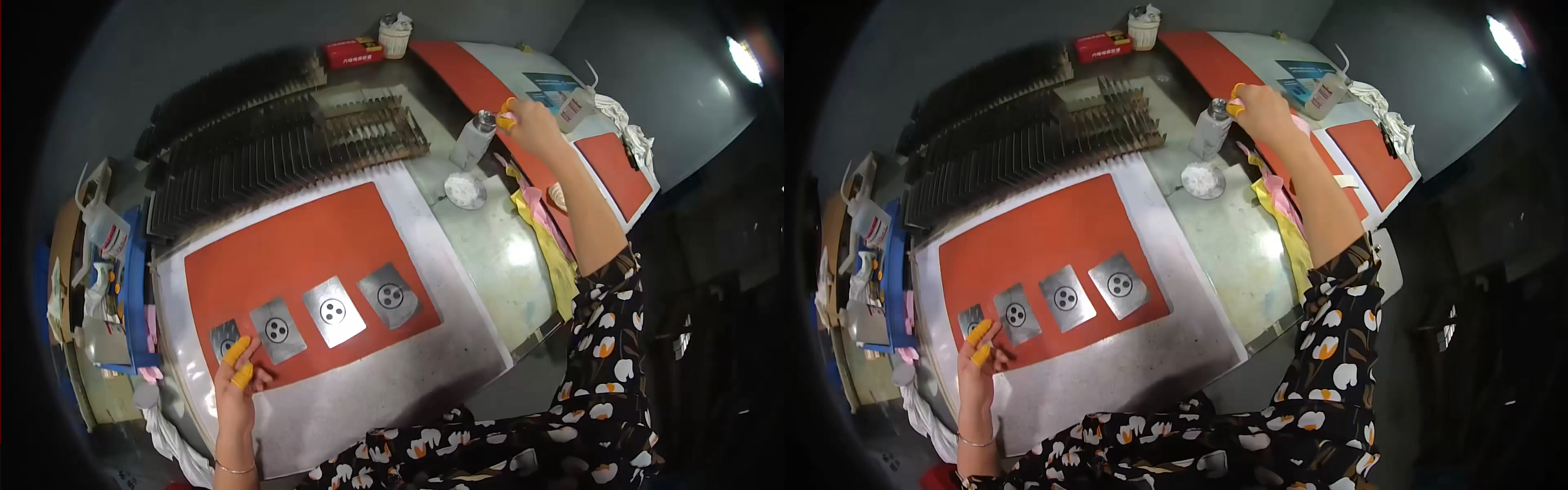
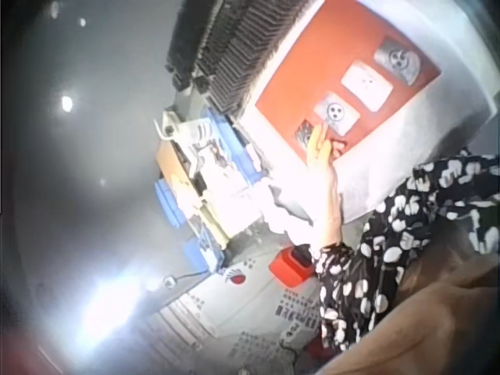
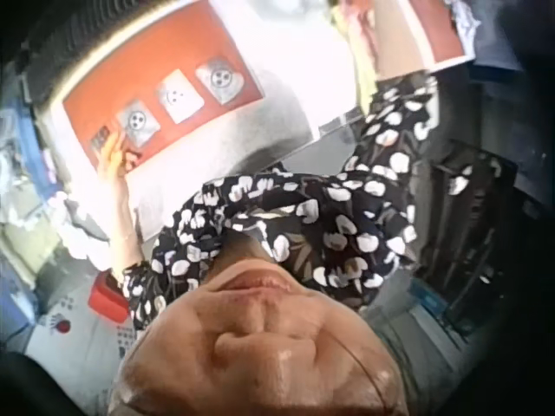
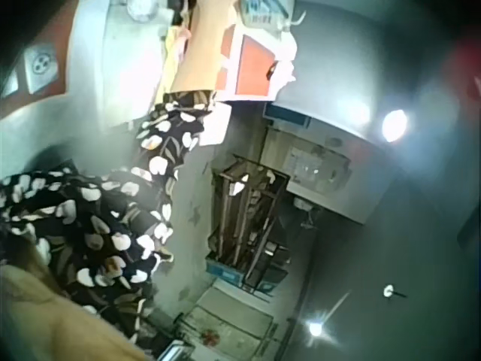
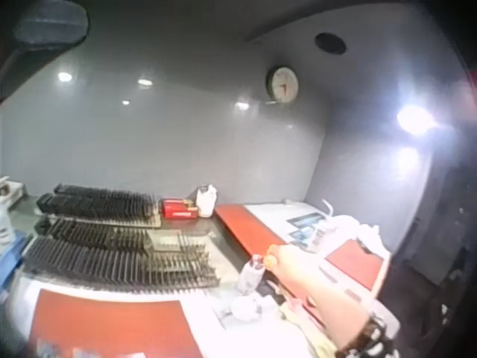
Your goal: The person cleans four small square metal plates with circular patterns on a red mat using a yellow sponge and a white cloth. They wipe the plates individually, occasionally dipping the sponge into a small bowl of liquid, and then use the cloth to dry or polish the surfaces.
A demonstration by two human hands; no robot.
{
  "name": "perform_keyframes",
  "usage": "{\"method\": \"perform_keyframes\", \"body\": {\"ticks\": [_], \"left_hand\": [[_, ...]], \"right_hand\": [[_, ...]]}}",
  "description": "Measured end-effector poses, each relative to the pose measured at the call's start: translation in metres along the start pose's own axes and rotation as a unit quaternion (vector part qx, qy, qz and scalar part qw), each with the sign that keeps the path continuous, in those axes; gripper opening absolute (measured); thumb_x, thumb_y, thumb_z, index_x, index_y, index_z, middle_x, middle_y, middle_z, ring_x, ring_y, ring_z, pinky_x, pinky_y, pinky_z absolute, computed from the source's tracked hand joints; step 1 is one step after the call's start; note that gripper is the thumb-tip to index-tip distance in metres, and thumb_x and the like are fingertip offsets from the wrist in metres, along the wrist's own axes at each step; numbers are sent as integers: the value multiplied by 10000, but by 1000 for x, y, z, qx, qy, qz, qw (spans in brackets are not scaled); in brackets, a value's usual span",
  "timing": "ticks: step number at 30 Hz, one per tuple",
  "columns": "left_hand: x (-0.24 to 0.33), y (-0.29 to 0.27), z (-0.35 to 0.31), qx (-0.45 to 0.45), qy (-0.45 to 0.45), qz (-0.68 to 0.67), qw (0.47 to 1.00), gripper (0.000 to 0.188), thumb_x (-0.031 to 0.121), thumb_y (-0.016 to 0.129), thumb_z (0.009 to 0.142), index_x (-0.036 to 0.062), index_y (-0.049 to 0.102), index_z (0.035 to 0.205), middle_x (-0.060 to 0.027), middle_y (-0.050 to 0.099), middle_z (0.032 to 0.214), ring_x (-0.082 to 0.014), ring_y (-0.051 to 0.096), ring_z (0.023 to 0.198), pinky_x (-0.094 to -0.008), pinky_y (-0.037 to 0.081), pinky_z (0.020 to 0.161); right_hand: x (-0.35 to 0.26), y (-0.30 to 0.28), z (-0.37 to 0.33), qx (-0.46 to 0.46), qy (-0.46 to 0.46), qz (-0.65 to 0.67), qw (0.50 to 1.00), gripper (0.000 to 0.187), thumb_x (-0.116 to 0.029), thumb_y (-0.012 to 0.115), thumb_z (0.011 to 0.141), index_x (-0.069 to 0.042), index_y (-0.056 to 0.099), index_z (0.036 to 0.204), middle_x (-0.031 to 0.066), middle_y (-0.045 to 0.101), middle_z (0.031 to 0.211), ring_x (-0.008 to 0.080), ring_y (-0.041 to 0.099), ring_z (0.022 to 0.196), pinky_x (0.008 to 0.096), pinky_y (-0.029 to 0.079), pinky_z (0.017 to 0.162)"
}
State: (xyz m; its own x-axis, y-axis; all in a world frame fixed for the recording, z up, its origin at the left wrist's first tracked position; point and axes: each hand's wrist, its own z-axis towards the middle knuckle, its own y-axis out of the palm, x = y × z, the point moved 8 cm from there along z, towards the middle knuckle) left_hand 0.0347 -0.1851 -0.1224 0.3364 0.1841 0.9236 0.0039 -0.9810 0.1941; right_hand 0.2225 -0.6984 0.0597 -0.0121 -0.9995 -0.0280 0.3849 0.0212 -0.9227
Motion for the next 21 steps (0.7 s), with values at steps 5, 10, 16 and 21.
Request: {"method": "perform_keyframes", "body": {"ticks": [5, 10, 16, 21], "left_hand": [[2, 9, -1, 11, 10, 32, 999, 391, 47, 485, 847, -14, 473, 1232, -147, 543, 1219, -147, 605, 718, -221, 418, 605], [5, 10, -9, 24, 26, 114, 993, 403, 36, 504, 833, -8, 472, 1233, -73, 628, 827, -132, 595, 715, -225, 420, 614], [0, 11, -12, 30, 68, 228, 971, 437, -37, 531, 803, 6, 469, 1233, -61, 584, 916, -97, 559, 733, -244, 445, 641], [28, 49, -16, 51, 251, 528, 810, 596, 16, 662, 716, 6, 425, 1262, -139, 460, 1217, -245, 504, 1010, -368, 409, 872]], "right_hand": [[16, 27, 25, -12, -42, -82, 996, 139, -142, 616, 739, -69, 635, 856, 171, 642, 758, 341, 635, 749, 445, 491, 671], [14, 45, 35, -17, -60, -80, 995, 137, -141, 613, 734, -71, 631, 851, 162, 643, 753, 335, 638, 751, 439, 497, 669], [14, 52, 37, -19, -100, -96, 990, 132, -127, 598, 738, -67, 628, 852, 163, 645, 772, 336, 638, 753, 440, 500, 670], [9, 17, 2, 57, -58, -87, 993, 130, -114, 592, 738, -70, 625, 856, 175, 644, 786, 342, 637, 756, 437, 504, 668]]}}
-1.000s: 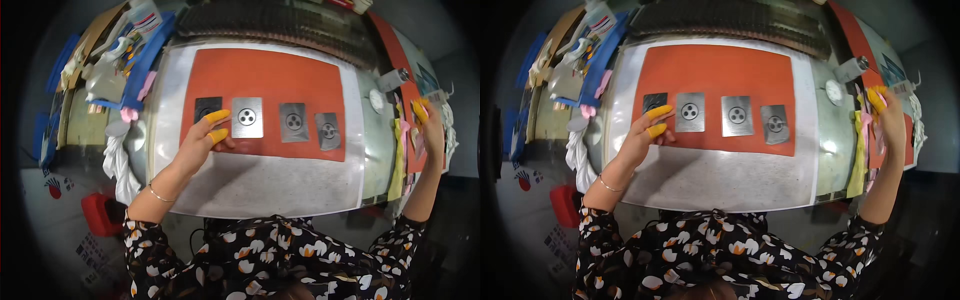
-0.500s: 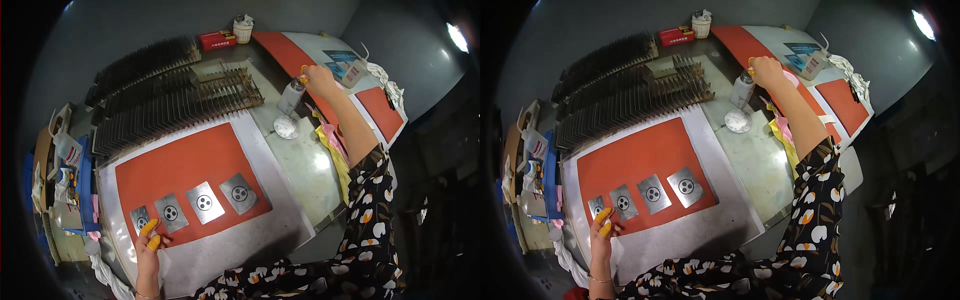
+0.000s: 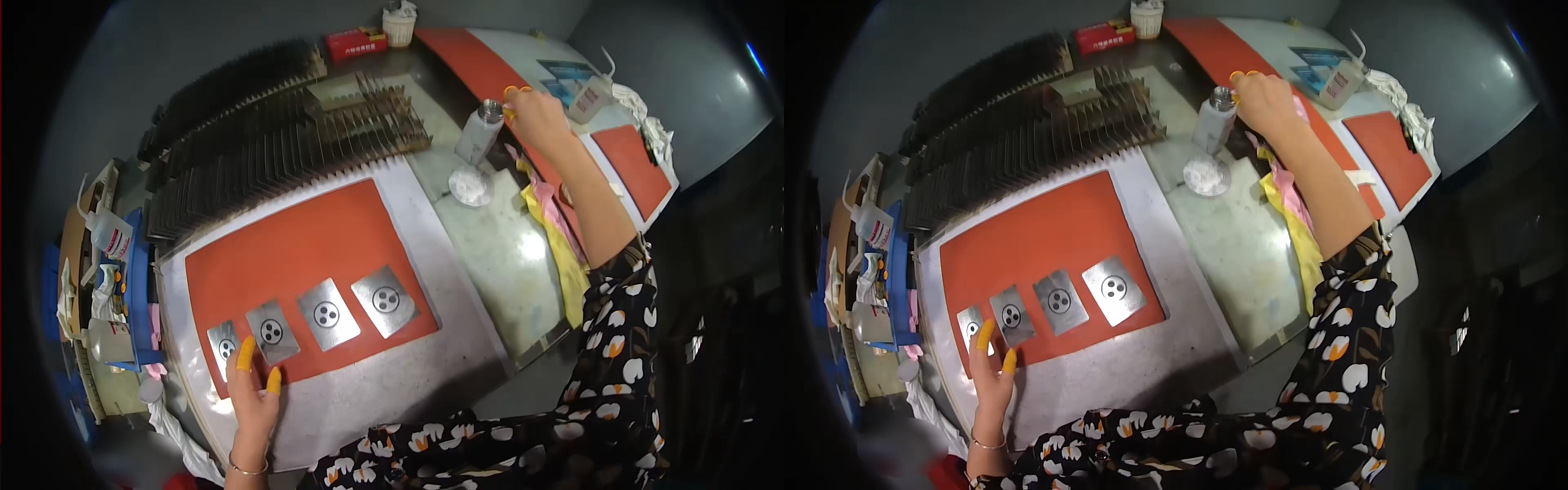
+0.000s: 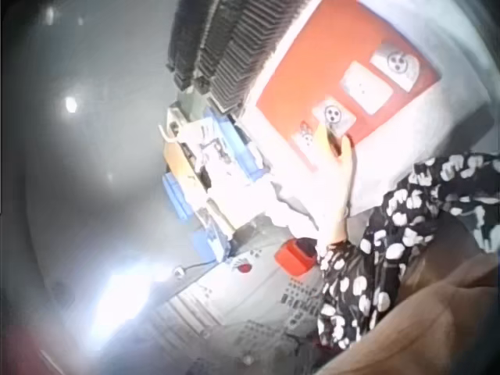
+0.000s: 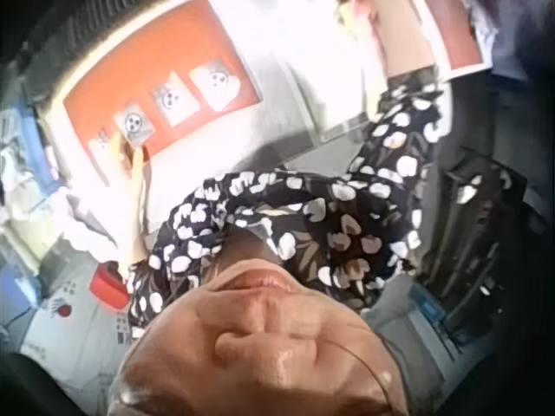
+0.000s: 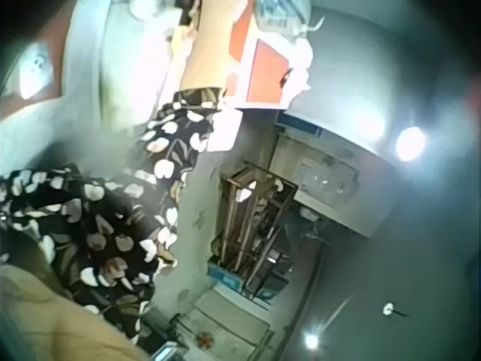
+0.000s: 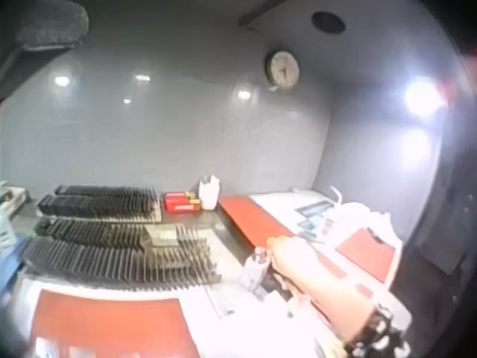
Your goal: The person cleans four small square metal plates with circular patterns on a red mat using a yellow sponge and a white cloth. They wipe the plates individually, occasionally dipping the sponge into a small bowl of liquid, and then use the cloth to dry or polish the surfaces.
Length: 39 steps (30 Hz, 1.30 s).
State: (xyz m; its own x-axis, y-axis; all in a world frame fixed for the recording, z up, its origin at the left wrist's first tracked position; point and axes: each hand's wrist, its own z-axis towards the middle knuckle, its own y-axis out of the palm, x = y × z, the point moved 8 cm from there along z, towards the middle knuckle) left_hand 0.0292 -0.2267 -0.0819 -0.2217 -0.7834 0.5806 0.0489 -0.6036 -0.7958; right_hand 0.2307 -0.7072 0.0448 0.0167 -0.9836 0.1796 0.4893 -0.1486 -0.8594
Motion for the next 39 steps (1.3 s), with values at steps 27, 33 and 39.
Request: {"method": "perform_keyframes", "body": {"ticks": [27, 33, 39], "left_hand": [[49, 49, 53, -160, 118, 124, 972, 832, 295, 775, 620, 8, 405, 1307, -133, 431, 1345, -305, 254, 1340, -574, 100, 1074], [51, 43, 55, -127, 215, 57, 967, 685, 232, 705, 728, 24, 401, 1305, -156, 456, 1304, -312, 270, 1329, -536, 166, 1070], [-78, -64, 26, 70, -28, 1, 997, 360, 24, 552, 804, -4, 529, 1163, -147, 590, 1034, -307, 574, 914, -341, 457, 787]], "right_hand": [[-14, 114, -94, -111, 65, 216, 968, 190, -189, 594, 751, -24, 635, 835, 194, 629, 756, 380, 596, 748, 430, 458, 697], [20, 120, -126, -38, 87, 214, 972, 216, -208, 556, 846, -10, 606, 917, 225, 598, 854, 408, 550, 791, 436, 436, 683], [-116, 2, -135, -190, 119, 475, 851, 211, -182, 600, 862, -14, 606, 990, -22, 537, 753, 48, 466, 651, 204, 387, 586]]}}
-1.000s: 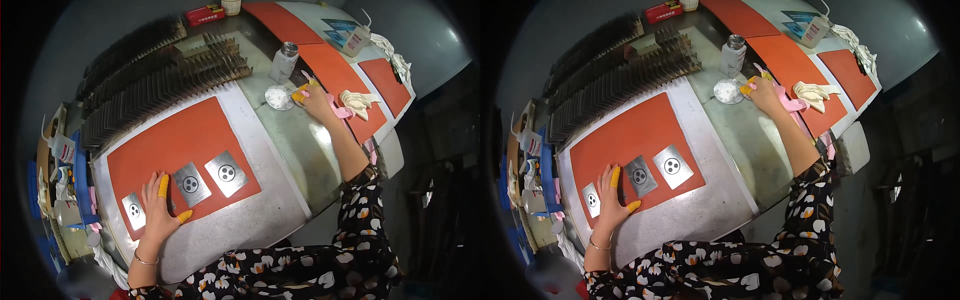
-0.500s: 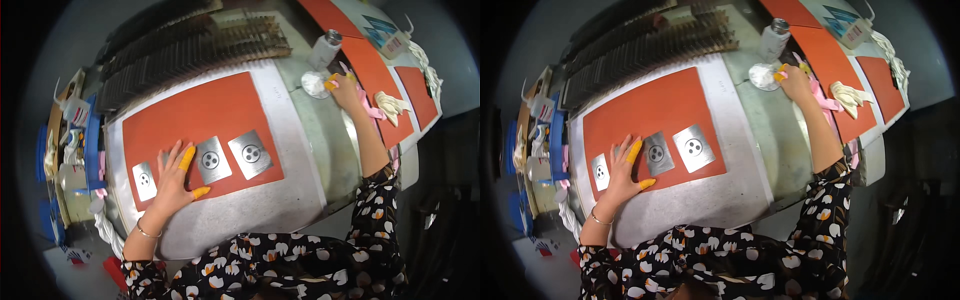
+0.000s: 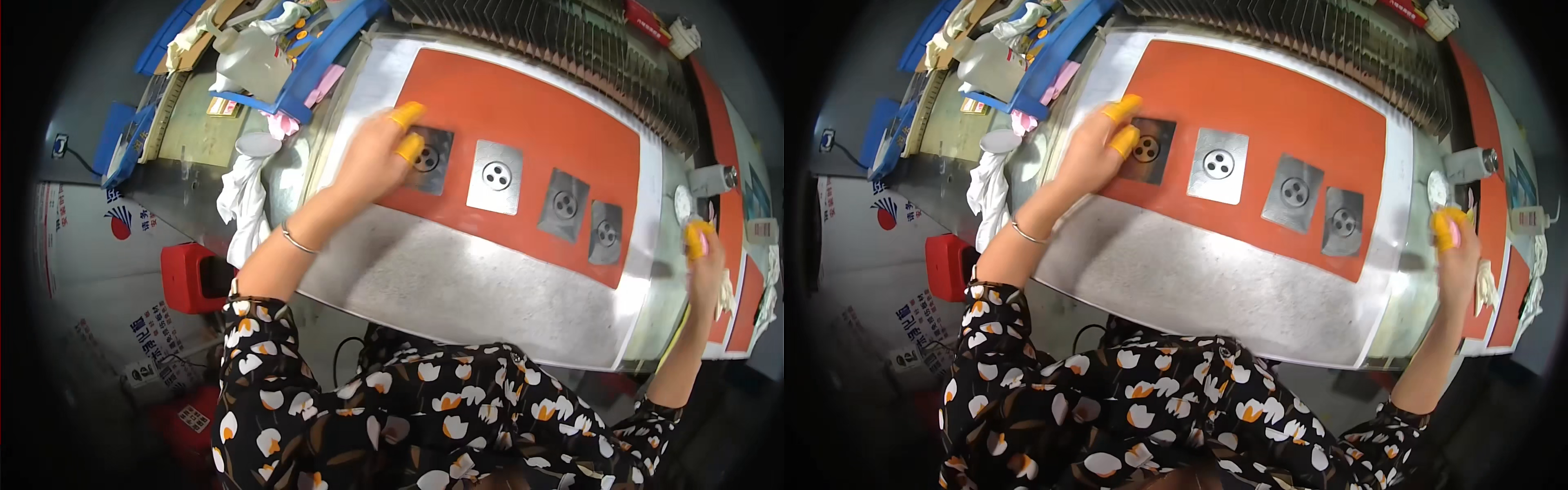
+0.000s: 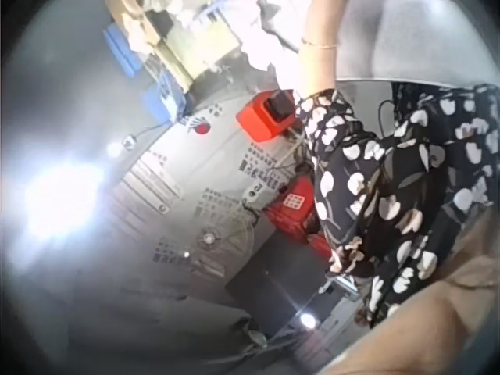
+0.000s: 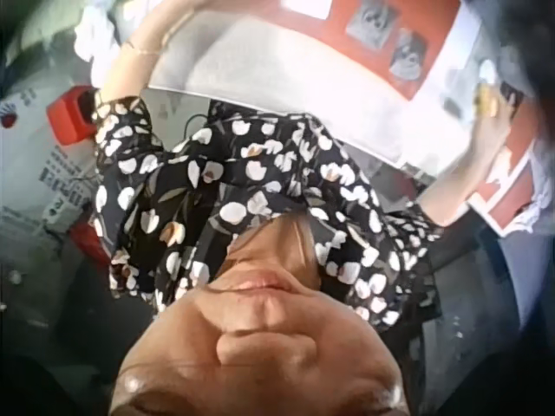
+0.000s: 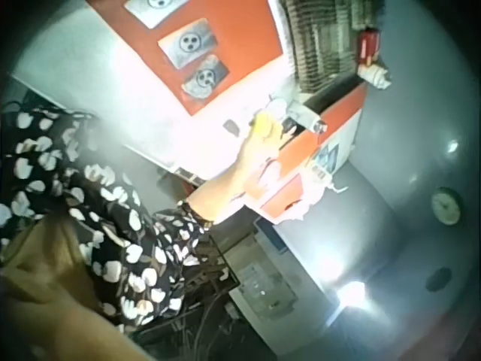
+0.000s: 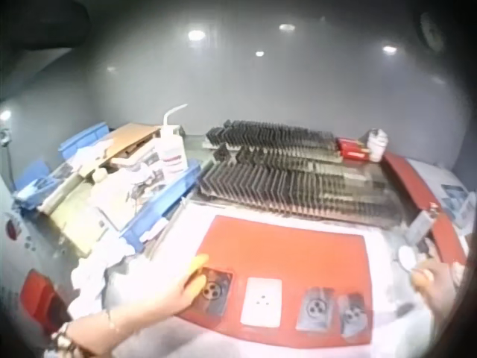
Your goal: The person cleans four small square metal plates with circular patterns on a red mat using a yellow sponge and a white cloth. They wipe the plates individually, occasionally dipping the sponge into a small bowl of liquid, and then use the cloth to dry or polish the surfaces.
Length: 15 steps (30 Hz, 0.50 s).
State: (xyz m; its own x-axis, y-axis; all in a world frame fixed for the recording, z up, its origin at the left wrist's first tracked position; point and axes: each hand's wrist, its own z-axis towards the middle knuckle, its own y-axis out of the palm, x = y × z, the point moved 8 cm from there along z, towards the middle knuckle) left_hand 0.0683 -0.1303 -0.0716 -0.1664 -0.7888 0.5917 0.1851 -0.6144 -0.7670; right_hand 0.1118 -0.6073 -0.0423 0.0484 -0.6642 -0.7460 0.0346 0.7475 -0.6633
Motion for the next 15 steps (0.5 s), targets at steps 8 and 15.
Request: {"method": "perform_keyframes", "body": {"ticks": [8, 15], "left_hand": [[-47, -3, -17, 25, 127, 90, 988, 320, 18, 550, 807, -32, 536, 1123, -136, 507, 1157, -308, 486, 1021, -356, 406, 847], [-59, -2, -21, 5, 123, 58, 991, 320, 0, 543, 782, -53, 540, 1097, -126, 483, 1211, -310, 440, 1101, -401, 339, 934]], "right_hand": [[-181, 246, -58, -189, -239, 18, 952, 153, -72, 649, 759, -21, 612, 898, 164, 641, 841, 330, 622, 748, 367, 485, 646], [-188, 292, -37, -170, -224, -103, 954, 138, -119, 624, 798, 1, 584, 852, 193, 626, 746, 368, 613, 698, 434, 471, 611]]}}
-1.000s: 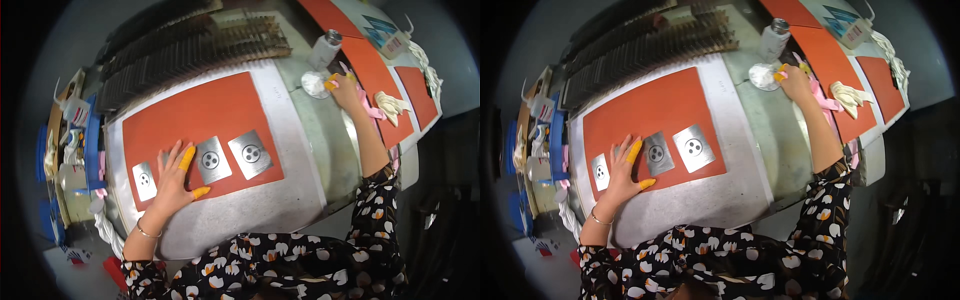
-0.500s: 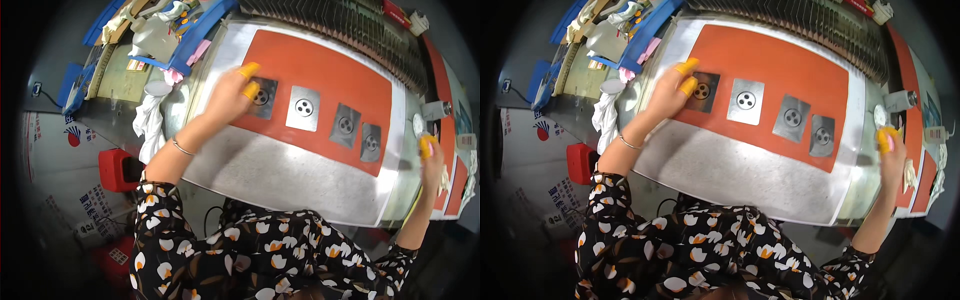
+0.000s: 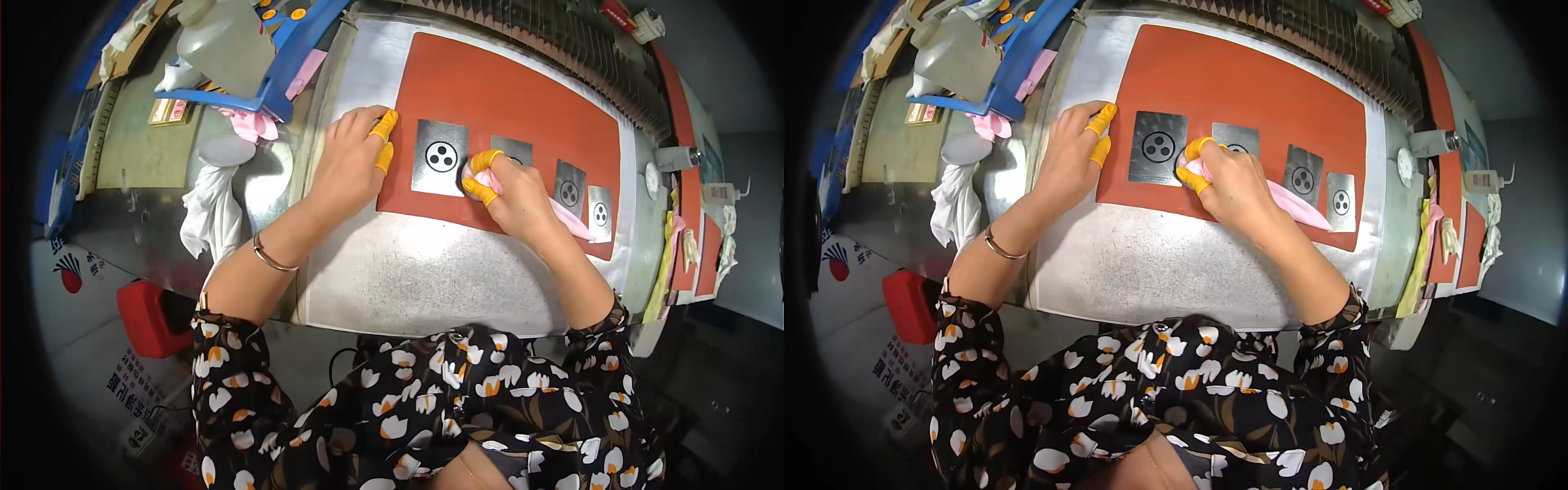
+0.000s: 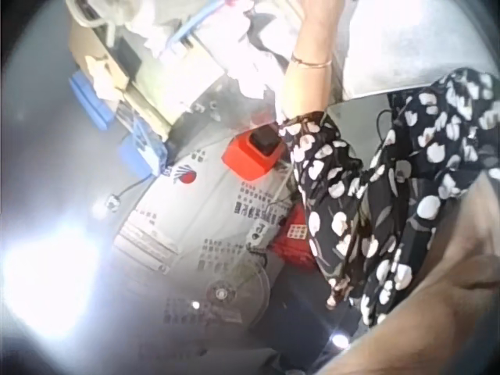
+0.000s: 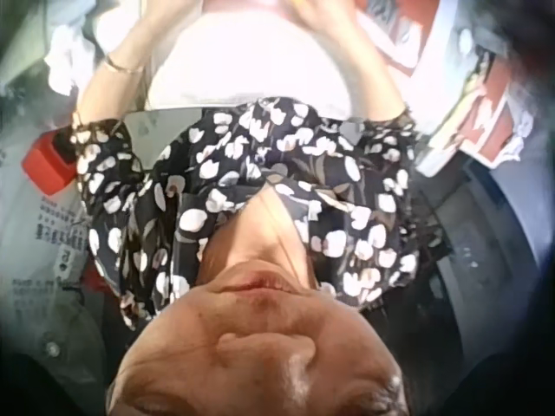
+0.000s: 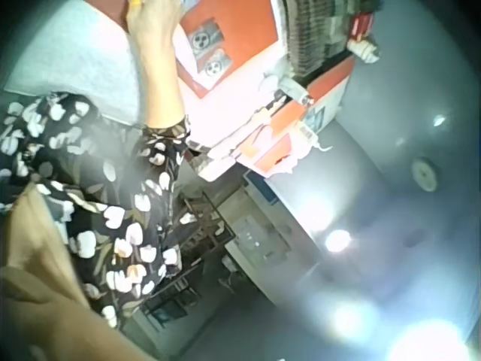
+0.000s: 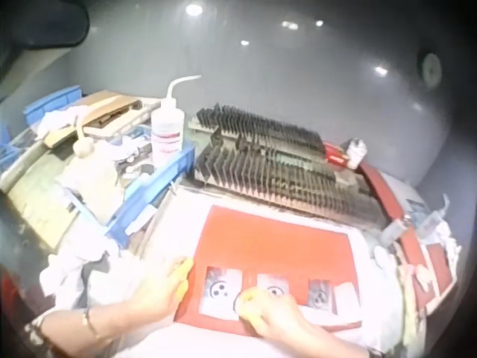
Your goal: The person cleans four small square metal plates with circular patterns on a red mat using a yellow sponge and a white cloth. They wipe the plates individually, occasionally dipping the sponge into a small bowl of liquid, and then use the cloth to dry or polish the surfaces.
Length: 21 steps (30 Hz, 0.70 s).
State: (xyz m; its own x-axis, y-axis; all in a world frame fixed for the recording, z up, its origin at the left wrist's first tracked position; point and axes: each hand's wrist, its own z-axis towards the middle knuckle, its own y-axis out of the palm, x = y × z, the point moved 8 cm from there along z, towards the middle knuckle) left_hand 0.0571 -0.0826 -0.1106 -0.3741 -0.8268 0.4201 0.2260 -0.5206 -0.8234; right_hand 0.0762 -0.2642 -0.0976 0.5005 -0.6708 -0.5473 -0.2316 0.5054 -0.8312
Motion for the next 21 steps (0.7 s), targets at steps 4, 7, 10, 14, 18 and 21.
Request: {"method": "perform_keyframes", "body": {"ticks": [4, 7, 10, 14, 18, 21], "left_hand": [[1, -3, -1, 3, -12, -4, 1000, 328, -2, 546, 774, -50, 543, 1099, -115, 483, 1213, -306, 440, 1103, -400, 341, 930], [3, -6, 1, 6, -10, -18, 1000, 329, -6, 548, 769, -49, 544, 1095, -117, 483, 1209, -306, 442, 1100, -403, 342, 924], [4, -5, 0, 13, -10, -18, 1000, 332, -15, 549, 755, -54, 549, 1084, -122, 481, 1208, -304, 443, 1099, -402, 343, 919], [6, -7, 1, 15, -5, -11, 1000, 342, -29, 546, 735, -54, 557, 1075, -126, 483, 1207, -304, 444, 1103, -398, 344, 920], [4, -8, 1, 23, -12, -18, 999, 371, -45, 540, 715, -50, 561, 1086, -121, 485, 1210, -303, 441, 1111, -392, 342, 926], [3, -8, -3, 16, -24, -16, 999, 405, -51, 535, 712, -43, 552, 1117, -116, 483, 1214, -298, 435, 1119, -385, 341, 931]], "right_hand": [[-6, 0, 3, 15, -12, 20, 1000, 145, -115, 622, 802, 0, 581, 879, 198, 624, 742, 365, 616, 690, 439, 472, 613], [-3, 9, 3, 10, -49, -17, 999, 106, -84, 615, 789, -15, 578, 860, 194, 608, 718, 348, 600, 629, 435, 465, 584], [-6, 15, 3, 6, -84, -55, 995, 88, -49, 608, 756, -16, 564, 825, 183, 589, 693, 347, 581, 590, 449, 451, 557], [-34, 21, 13, 17, -94, -60, 994, 93, -47, 607, 741, -13, 559, 813, 177, 586, 679, 357, 584, 602, 447, 457, 556], [-42, 30, 20, -20, -85, -68, 994, 85, -57, 609, 744, -15, 566, 805, 172, 590, 678, 347, 596, 614, 440, 470, 571], [-26, 23, 8, -9, -85, -74, 994, 68, -64, 602, 749, -16, 569, 784, 173, 593, 682, 345, 598, 616, 445, 470, 573]]}}
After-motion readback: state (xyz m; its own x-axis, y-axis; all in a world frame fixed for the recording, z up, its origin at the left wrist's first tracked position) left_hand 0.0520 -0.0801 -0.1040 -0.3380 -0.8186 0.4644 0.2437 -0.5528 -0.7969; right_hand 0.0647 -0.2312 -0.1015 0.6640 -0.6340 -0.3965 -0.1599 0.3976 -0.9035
